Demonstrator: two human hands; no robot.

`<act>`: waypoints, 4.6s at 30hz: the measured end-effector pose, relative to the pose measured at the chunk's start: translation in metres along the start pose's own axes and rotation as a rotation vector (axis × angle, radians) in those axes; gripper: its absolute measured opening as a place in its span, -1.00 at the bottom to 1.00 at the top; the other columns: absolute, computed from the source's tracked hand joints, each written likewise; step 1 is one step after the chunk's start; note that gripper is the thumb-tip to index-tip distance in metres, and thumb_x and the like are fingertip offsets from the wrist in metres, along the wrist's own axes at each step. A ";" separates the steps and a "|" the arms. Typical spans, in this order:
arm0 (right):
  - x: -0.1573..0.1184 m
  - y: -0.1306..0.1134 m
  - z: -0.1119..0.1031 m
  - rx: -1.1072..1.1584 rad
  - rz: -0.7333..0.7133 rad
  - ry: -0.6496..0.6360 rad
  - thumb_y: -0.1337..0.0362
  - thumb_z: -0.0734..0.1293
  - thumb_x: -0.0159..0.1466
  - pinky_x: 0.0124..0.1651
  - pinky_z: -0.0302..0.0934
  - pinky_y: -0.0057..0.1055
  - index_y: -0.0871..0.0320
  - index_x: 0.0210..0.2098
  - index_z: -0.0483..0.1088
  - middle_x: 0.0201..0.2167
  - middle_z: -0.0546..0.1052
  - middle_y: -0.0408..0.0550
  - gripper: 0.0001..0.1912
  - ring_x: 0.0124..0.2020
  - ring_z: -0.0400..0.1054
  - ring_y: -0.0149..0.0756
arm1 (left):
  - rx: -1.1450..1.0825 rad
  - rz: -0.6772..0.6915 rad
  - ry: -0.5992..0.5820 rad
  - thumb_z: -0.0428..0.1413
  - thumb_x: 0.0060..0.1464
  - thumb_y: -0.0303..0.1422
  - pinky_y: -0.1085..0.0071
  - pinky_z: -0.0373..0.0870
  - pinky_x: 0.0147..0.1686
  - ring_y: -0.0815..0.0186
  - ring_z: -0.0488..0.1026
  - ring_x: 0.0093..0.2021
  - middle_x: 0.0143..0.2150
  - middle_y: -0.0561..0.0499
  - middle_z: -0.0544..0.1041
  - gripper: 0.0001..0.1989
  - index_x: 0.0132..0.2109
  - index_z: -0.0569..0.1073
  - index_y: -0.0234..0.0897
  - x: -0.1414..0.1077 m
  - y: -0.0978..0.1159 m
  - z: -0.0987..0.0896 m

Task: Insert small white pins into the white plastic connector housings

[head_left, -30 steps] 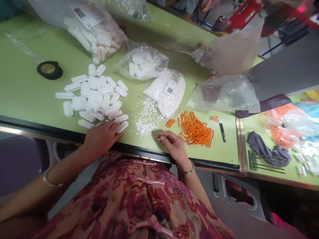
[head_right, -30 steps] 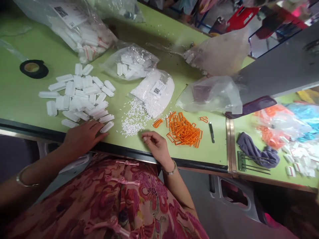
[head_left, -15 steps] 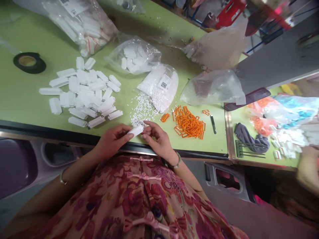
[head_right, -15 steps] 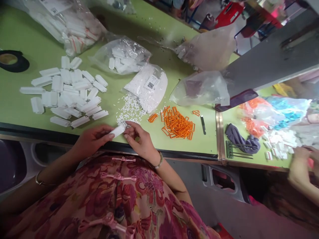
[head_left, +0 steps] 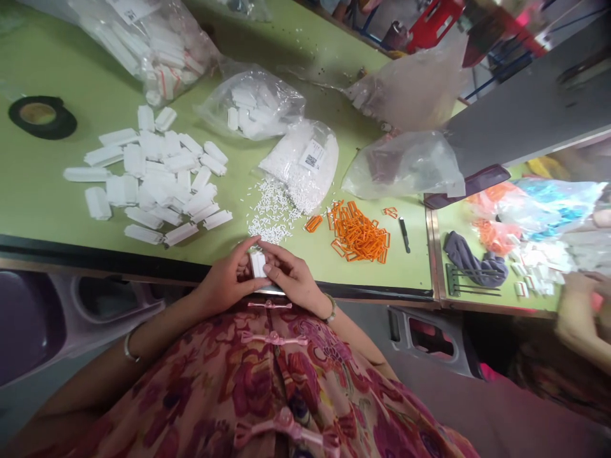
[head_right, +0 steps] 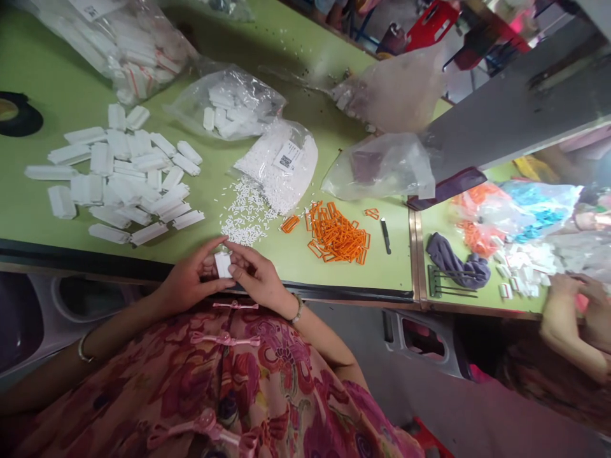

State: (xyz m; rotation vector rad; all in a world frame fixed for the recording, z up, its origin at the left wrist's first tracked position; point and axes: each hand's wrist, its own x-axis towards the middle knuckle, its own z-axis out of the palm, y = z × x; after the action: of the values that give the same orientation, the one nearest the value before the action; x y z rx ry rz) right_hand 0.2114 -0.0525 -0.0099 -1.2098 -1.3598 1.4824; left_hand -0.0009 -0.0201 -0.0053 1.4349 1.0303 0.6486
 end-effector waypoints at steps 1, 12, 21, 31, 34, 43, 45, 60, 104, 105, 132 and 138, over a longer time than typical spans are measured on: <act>0.000 -0.001 0.001 0.060 0.034 -0.013 -0.10 0.45 0.42 0.00 0.43 -0.29 0.00 0.36 0.43 -0.11 0.55 -0.07 -0.39 -0.14 0.42 -0.26 | -0.009 -0.020 -0.047 0.41 0.08 -0.03 0.27 0.62 -0.24 0.13 0.63 -0.30 -0.29 0.01 0.65 -0.06 0.50 0.33 -0.26 -0.001 0.001 -0.003; 0.004 -0.005 -0.025 -0.092 0.075 -0.040 -0.02 0.39 0.47 -0.20 0.40 -0.35 0.09 0.16 0.52 -0.24 0.61 -0.08 -0.59 -0.31 0.44 -0.32 | -0.232 -0.060 -0.264 0.30 0.26 -0.05 0.42 0.52 -0.45 0.32 0.52 -0.54 -0.37 0.00 0.68 -0.64 -0.01 0.53 -0.22 0.001 0.010 -0.021; 0.037 -0.004 -0.036 -0.969 -0.158 0.161 0.25 0.34 0.52 0.05 0.44 -0.20 0.15 0.12 0.59 -0.07 0.62 0.15 -0.73 -0.07 0.51 -0.10 | -0.203 -0.090 0.331 0.37 0.14 0.12 0.25 0.65 -0.20 0.17 0.68 -0.37 -0.34 -0.04 0.72 -0.41 0.06 0.60 -0.26 0.001 0.006 -0.008; 0.047 -0.005 -0.029 -0.990 -0.160 0.127 0.31 0.29 0.54 -0.02 0.39 -0.26 0.17 -0.10 0.62 -0.16 0.62 0.12 -0.77 -0.13 0.48 -0.13 | -0.372 -0.116 0.366 0.47 0.04 -0.02 0.23 0.72 -0.13 0.10 0.75 -0.18 -0.14 -0.11 0.76 -0.52 -0.06 0.60 -0.25 0.008 0.004 -0.003; 0.042 -0.005 -0.035 -0.926 -0.163 0.146 0.32 0.31 0.51 -0.04 0.39 -0.27 0.15 -0.15 0.60 -0.21 0.61 0.08 -0.80 -0.17 0.48 -0.16 | -0.400 -0.118 0.345 0.50 0.00 -0.01 0.20 0.74 -0.09 0.03 0.76 -0.07 -0.11 -0.16 0.77 -0.47 -0.05 0.59 -0.26 0.009 0.003 -0.003; 0.028 -0.001 -0.048 -0.936 -0.128 0.170 0.37 0.31 0.47 -0.02 0.42 -0.25 0.13 -0.13 0.59 -0.17 0.63 0.10 -0.82 -0.13 0.52 -0.14 | -0.423 -0.101 0.334 0.49 0.02 -0.02 0.18 0.76 -0.12 0.00 0.76 -0.04 -0.09 -0.17 0.78 -0.49 -0.05 0.58 -0.26 0.010 0.000 -0.002; 0.026 0.000 -0.049 -0.940 -0.131 0.205 0.37 0.32 0.47 -0.03 0.43 -0.26 0.13 -0.10 0.60 -0.18 0.62 0.07 -0.83 -0.14 0.51 -0.14 | -0.434 -0.087 0.371 0.49 0.02 -0.03 0.20 0.76 -0.16 0.01 0.77 -0.06 -0.09 -0.16 0.78 -0.49 -0.05 0.58 -0.26 0.010 -0.001 0.000; 0.007 0.005 -0.016 -1.186 -0.224 -0.010 0.38 0.24 0.55 0.06 0.47 -0.19 0.05 0.34 0.52 -0.10 0.58 0.12 -0.55 -0.05 0.43 -0.08 | -0.470 -0.046 0.518 0.48 0.01 -0.06 0.28 0.73 -0.25 0.05 0.77 -0.10 -0.16 -0.07 0.77 -0.52 -0.05 0.57 -0.23 0.010 -0.003 0.003; 0.021 -0.033 -0.008 -1.016 -0.222 0.138 0.26 0.32 0.56 -0.16 0.33 -0.33 0.13 -0.16 0.53 -0.23 0.60 0.03 -0.83 -0.24 0.47 -0.23 | 0.258 0.254 0.363 0.25 0.31 -0.16 0.41 0.65 -0.19 0.25 0.70 -0.25 -0.05 -0.07 0.76 -0.73 0.00 0.70 -0.21 0.002 -0.024 0.006; 0.021 -0.033 -0.008 -1.035 -0.218 0.141 0.26 0.32 0.56 -0.17 0.32 -0.33 0.13 -0.16 0.52 -0.24 0.61 0.03 -0.82 -0.25 0.47 -0.23 | 0.281 0.274 0.366 0.25 0.30 -0.20 0.43 0.65 -0.19 0.26 0.69 -0.25 -0.05 -0.06 0.76 -0.75 0.00 0.70 -0.21 0.002 -0.023 0.006; 0.025 -0.011 -0.002 -0.502 -0.189 0.268 0.15 0.35 0.50 -0.22 0.34 -0.36 0.09 -0.23 0.46 -0.33 0.53 -0.11 -0.81 -0.35 0.36 -0.32 | -0.130 0.045 0.260 0.34 0.20 0.14 0.27 0.74 -0.24 0.10 0.77 -0.31 -0.24 -0.07 0.79 -0.46 0.01 0.62 -0.25 0.000 -0.024 0.007; 0.019 -0.004 -0.001 -0.796 -0.371 0.250 0.24 0.32 0.53 -0.06 0.43 -0.21 0.07 -0.15 0.51 -0.24 0.61 0.04 -0.86 -0.18 0.49 -0.16 | -0.051 0.073 0.274 0.32 0.22 0.12 0.26 0.72 -0.23 0.11 0.76 -0.32 -0.25 -0.05 0.79 -0.50 0.00 0.64 -0.23 0.000 -0.027 0.008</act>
State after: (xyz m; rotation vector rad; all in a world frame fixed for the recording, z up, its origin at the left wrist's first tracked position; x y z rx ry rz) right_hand 0.2077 -0.0333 -0.0088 -1.4355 -1.9365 0.4978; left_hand -0.0002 -0.0261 -0.0330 1.3688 1.1675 0.9379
